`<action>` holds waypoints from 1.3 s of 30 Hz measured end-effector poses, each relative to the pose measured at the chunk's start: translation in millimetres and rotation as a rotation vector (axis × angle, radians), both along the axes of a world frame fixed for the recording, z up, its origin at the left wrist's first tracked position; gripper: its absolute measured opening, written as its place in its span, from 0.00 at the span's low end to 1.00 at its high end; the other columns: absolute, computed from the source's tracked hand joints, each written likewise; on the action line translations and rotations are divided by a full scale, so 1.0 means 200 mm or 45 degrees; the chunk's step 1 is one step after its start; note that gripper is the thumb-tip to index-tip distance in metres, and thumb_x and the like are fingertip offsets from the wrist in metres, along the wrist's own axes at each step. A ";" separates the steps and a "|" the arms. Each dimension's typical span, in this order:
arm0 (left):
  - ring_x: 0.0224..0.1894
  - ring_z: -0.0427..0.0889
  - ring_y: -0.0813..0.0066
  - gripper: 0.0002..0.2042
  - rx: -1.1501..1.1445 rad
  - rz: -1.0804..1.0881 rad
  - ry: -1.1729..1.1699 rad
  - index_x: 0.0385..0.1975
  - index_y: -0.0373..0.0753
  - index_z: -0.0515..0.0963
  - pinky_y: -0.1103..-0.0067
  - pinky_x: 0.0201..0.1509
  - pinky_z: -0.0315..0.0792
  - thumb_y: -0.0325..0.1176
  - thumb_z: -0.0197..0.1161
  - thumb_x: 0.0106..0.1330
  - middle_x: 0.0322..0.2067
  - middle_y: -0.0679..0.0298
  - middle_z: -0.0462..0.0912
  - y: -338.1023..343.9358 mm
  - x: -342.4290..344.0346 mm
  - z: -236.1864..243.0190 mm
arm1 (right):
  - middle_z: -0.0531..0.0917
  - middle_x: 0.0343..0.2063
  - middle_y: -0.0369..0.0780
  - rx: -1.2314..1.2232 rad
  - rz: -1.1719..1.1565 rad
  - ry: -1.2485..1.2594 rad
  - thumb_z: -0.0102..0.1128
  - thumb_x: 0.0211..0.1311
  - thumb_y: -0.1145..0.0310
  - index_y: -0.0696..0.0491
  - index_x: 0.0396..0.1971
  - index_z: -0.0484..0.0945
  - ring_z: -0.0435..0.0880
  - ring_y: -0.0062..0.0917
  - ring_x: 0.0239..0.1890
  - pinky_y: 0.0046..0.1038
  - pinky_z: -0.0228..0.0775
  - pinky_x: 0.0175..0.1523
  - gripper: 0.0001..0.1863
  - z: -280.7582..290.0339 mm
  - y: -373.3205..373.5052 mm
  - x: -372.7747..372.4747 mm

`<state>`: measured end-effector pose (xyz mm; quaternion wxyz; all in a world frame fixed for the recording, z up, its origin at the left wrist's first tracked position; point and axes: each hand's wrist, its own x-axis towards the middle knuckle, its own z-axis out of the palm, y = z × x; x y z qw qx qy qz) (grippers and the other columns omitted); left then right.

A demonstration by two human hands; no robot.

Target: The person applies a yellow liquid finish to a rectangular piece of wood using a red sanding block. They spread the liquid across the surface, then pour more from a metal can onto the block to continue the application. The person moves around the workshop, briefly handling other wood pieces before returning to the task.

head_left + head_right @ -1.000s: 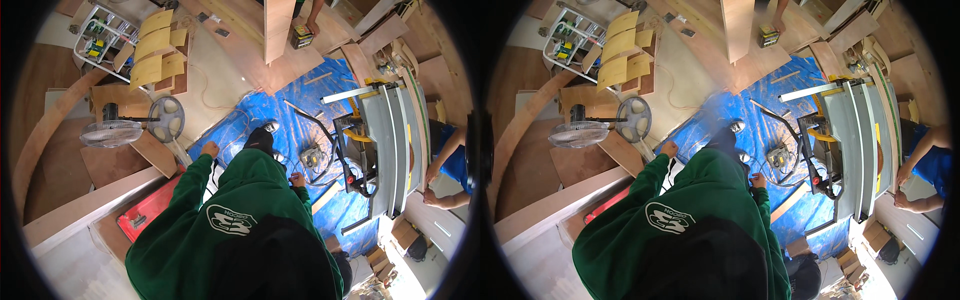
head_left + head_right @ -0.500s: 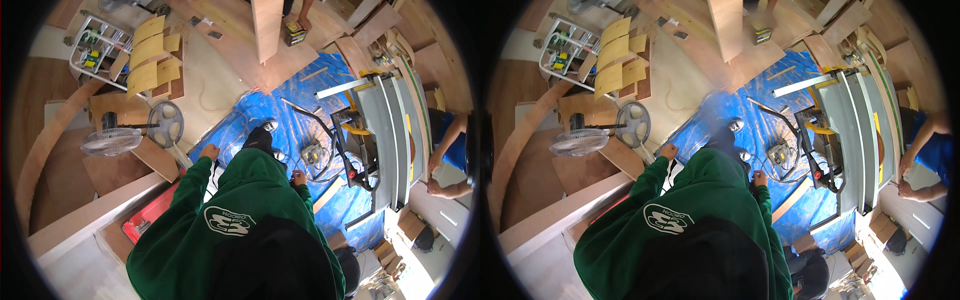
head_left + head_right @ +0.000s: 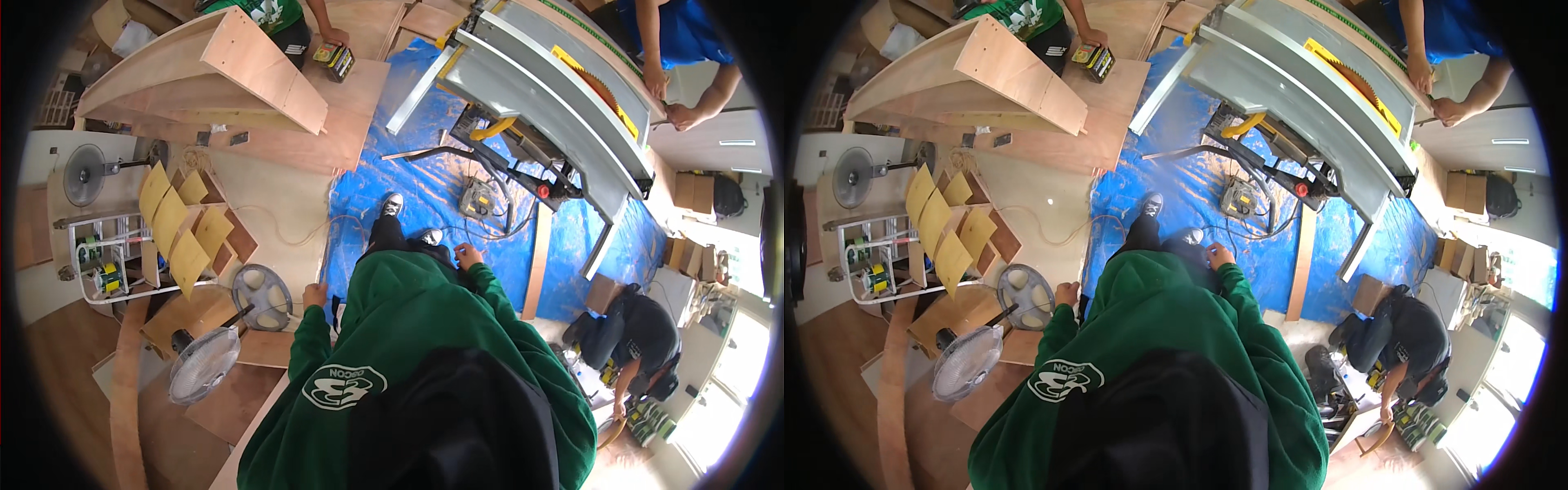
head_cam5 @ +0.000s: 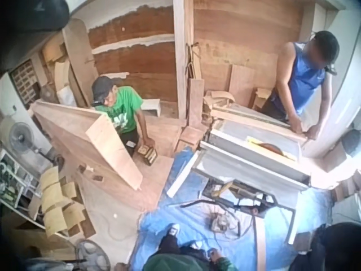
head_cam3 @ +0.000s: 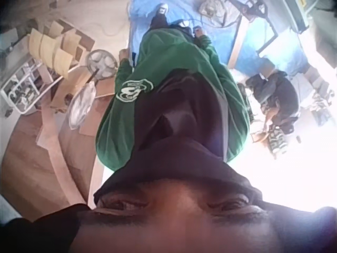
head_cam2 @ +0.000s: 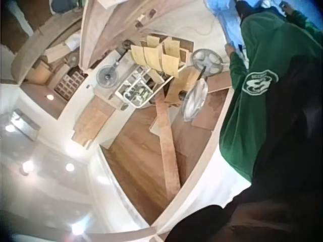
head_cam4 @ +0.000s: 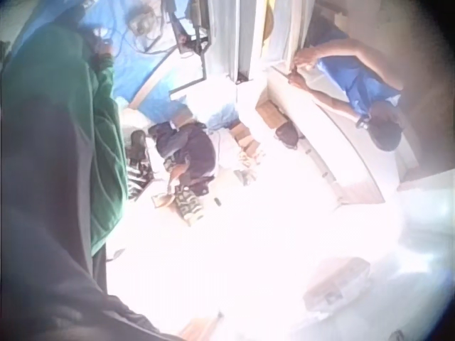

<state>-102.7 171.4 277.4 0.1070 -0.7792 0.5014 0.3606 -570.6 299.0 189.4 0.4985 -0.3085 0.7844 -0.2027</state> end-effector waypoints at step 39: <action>0.31 0.82 0.51 0.19 -0.021 0.110 0.147 0.22 0.34 0.79 0.64 0.38 0.73 0.48 0.62 0.50 0.25 0.48 0.81 0.04 -0.01 0.03 | 0.85 0.26 0.41 0.092 -0.090 -0.198 0.56 0.63 0.68 0.54 0.41 0.77 0.83 0.23 0.20 0.26 0.74 0.25 0.09 -0.06 0.01 -0.01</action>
